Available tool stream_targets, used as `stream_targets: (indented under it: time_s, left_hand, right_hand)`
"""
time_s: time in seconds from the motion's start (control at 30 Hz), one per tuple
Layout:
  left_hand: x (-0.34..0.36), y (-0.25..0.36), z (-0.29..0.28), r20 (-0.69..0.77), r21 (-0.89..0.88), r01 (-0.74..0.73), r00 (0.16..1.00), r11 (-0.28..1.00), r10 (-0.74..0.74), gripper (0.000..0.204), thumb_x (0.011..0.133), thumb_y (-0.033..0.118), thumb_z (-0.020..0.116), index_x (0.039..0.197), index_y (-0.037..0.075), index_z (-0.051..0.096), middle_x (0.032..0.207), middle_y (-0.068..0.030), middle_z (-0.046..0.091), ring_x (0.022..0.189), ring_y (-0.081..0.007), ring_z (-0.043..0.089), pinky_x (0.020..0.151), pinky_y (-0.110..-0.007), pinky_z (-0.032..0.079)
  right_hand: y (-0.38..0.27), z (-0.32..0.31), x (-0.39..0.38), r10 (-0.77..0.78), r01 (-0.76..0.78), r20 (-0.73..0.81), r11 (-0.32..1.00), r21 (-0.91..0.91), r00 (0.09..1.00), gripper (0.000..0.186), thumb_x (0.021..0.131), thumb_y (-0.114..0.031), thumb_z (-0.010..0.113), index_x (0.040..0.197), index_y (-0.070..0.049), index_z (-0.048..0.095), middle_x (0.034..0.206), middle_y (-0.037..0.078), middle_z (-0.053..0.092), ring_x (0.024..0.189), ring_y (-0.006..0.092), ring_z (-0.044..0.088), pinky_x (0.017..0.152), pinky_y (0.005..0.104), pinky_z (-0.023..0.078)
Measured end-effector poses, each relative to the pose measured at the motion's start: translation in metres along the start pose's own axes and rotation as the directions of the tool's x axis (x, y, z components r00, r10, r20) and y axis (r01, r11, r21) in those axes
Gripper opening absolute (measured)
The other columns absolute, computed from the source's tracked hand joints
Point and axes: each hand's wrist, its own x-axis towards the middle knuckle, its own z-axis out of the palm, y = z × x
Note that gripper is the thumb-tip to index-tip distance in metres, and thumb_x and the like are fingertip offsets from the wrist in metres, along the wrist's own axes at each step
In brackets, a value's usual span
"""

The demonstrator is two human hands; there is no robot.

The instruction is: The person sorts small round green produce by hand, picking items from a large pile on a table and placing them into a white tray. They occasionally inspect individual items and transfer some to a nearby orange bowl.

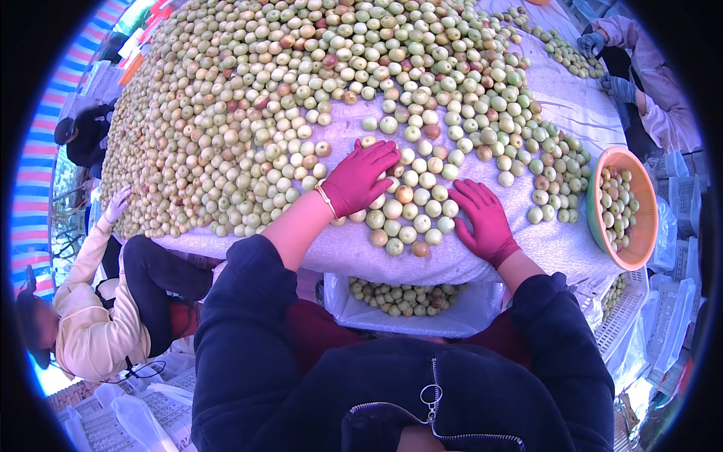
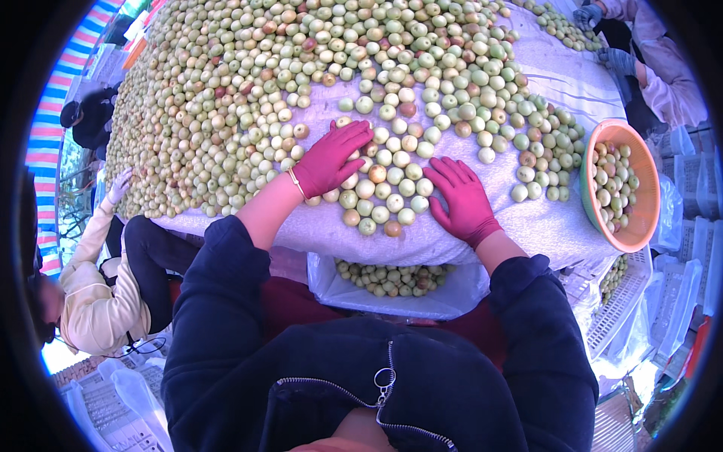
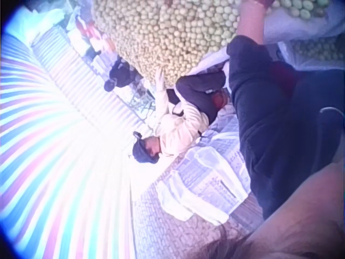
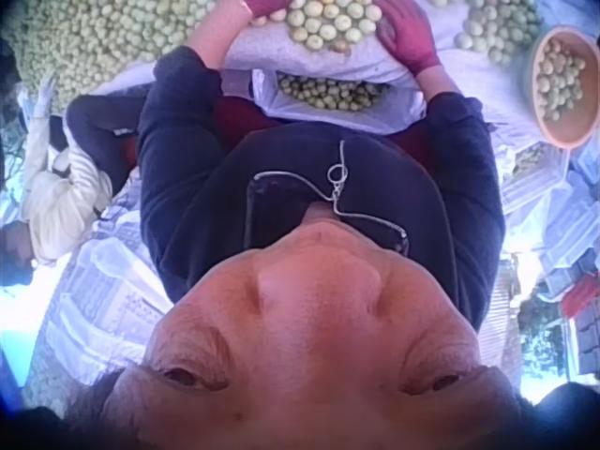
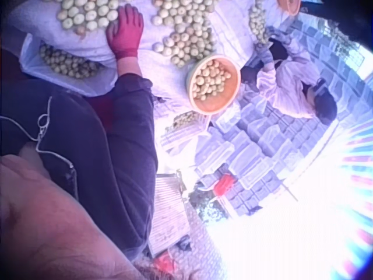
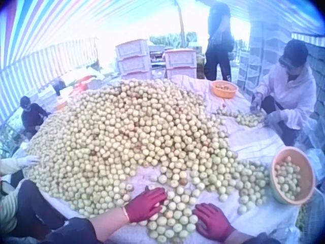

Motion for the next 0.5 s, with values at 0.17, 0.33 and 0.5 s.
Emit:
stream_targets:
  time_s: [0.17, 0.33, 0.5]
  left_hand:
    - [0.012, -0.009, -0.020, 0.040, -0.278, 0.141, 0.990, 0.950, -0.135, 0.031, 0.090, 0.012, 0.064, 0.121, 0.012, 0.065, 0.120, -0.0090, 0.066, 0.114, -0.0287, 0.062, 0.100, -0.041, 0.049]
    - [0.074, -0.048, -0.011, 0.012, 0.073, 0.192, 0.981, 0.979, -0.194, 0.032, 0.091, 0.016, 0.066, 0.123, 0.017, 0.064, 0.114, -0.0115, 0.064, 0.105, -0.0330, 0.064, 0.089, -0.044, 0.053]
    - [0.094, -0.050, 0.011, 0.203, 0.205, 0.309, 0.915, 0.929, -0.350, 0.038, 0.088, 0.028, 0.070, 0.121, 0.016, 0.057, 0.111, -0.0158, 0.065, 0.104, -0.0368, 0.064, 0.086, -0.046, 0.053]
  right_hand:
    - [-0.001, 0.000, 0.000, -0.007, 0.007, -0.014, 1.000, -0.002, 1.000, 0.056, 0.083, -0.018, 0.065, 0.137, -0.009, 0.054, 0.145, 0.016, 0.051, 0.137, 0.0376, 0.044, 0.117, 0.0502, 0.031]
    - [-0.001, 0.000, 0.000, -0.011, 0.012, -0.032, 1.000, 0.009, 0.999, 0.054, 0.083, -0.017, 0.065, 0.135, -0.009, 0.055, 0.143, 0.016, 0.052, 0.136, 0.0382, 0.045, 0.116, 0.0503, 0.032]
    - [0.001, 0.002, 0.000, -0.009, 0.009, -0.045, 1.000, 0.004, 0.999, 0.051, 0.083, -0.017, 0.064, 0.133, -0.010, 0.057, 0.142, 0.015, 0.053, 0.135, 0.0382, 0.046, 0.116, 0.0498, 0.032]
